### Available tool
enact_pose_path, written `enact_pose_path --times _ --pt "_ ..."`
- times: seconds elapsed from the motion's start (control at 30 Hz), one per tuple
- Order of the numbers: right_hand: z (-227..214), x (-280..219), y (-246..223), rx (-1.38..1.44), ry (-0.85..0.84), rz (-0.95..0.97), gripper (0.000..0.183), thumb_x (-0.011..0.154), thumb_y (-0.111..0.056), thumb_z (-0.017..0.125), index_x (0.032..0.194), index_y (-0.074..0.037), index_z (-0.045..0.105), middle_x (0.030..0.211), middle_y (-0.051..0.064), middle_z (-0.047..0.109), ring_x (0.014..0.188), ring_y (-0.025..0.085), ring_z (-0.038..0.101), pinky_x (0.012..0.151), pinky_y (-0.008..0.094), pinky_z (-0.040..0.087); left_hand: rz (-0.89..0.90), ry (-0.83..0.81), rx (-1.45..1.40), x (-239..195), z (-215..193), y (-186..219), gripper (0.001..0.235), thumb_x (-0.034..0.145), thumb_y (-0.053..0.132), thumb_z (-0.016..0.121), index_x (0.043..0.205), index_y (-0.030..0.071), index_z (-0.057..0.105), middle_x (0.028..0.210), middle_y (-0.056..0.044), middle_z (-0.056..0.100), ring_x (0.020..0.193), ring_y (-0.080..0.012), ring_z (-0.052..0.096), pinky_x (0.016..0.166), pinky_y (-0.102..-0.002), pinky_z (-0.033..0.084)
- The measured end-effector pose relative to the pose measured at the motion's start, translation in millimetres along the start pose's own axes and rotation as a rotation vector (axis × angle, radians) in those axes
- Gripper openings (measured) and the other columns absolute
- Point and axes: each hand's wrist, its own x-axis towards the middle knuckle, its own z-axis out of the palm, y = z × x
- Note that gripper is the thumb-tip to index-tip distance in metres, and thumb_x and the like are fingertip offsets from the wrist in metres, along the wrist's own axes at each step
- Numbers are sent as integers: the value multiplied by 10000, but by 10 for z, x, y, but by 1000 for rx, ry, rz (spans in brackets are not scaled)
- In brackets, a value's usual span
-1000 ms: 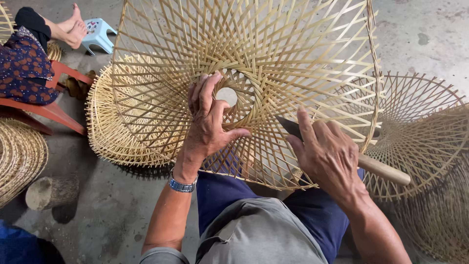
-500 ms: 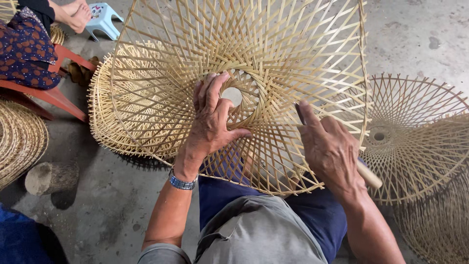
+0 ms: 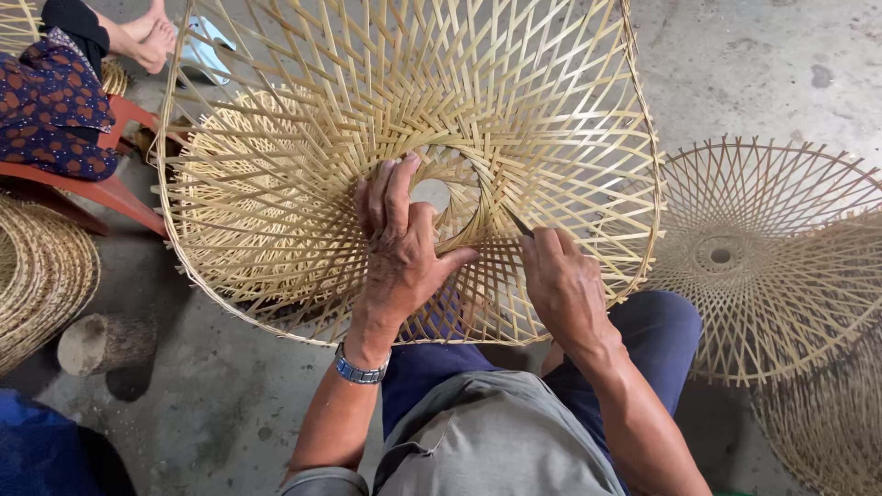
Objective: The person uses a wooden mallet to tap and shape the rim of a large conical bamboo basket. They rotate the basket and repeatedly strike the central ring area to tighten the weave.
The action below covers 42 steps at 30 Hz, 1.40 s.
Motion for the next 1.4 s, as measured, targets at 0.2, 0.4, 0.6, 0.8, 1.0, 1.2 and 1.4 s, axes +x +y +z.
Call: enact_pose_path --times 0.2,0.4,0.6,0.8,1.0,1.2,1.4 --pt "93 5 53 -107 -20 -147 122 964 -80 568 1063 -20 607 890 186 613 706 392 641 610 510 508 -23 12 -16 -29 -4 -10 746 605 444 1004 1027 38 541 1593 -188 280 1493 -428 253 1219 -666 212" --pt "139 -13 60 -20 0 -76 87 992 -104 611 1012 -20 611 861 146 606 725 378 636 621 503 507 -13 20 -24 -39 11 -43 736 611 441 1007 1013 46 533 1592 -186 287 1500 -428 253 1225 -662 220" --pt "119 41 42 -24 46 -209 126 956 -41 592 1063 -33 657 818 182 603 696 372 647 593 488 507 -27 10 -32 -26 21 -71 759 584 445 1007 1025 36 544 1580 -183 301 1488 -431 261 1215 -660 223" --pt "108 19 17 47 34 -79 78 991 -87 638 977 -15 615 839 181 642 667 373 639 582 495 487 -17 16 -38 -65 15 -72 763 577 437 1015 1015 38 534 1578 -182 301 1490 -428 264 1222 -659 225" --pt "136 53 65 17 62 -175 69 973 -72 604 995 -8 617 790 183 613 619 365 622 551 489 481 -32 21 -36 -53 30 -72 760 557 431 1016 1008 43 544 1571 -179 315 1485 -421 268 1215 -667 222" --pt "154 38 82 44 9 -68 141 1014 -96 613 917 3 585 757 168 598 566 332 605 524 480 469 -31 13 -42 -58 32 -65 751 571 431 1011 1008 40 540 1575 -185 311 1492 -421 265 1218 -667 222" --pt "122 64 50 38 40 -194 77 969 -55 602 1014 4 624 795 178 612 612 337 634 521 461 495 -18 28 -31 -64 3 -64 745 589 408 1016 1029 44 537 1572 -180 309 1487 -421 265 1225 -660 214"
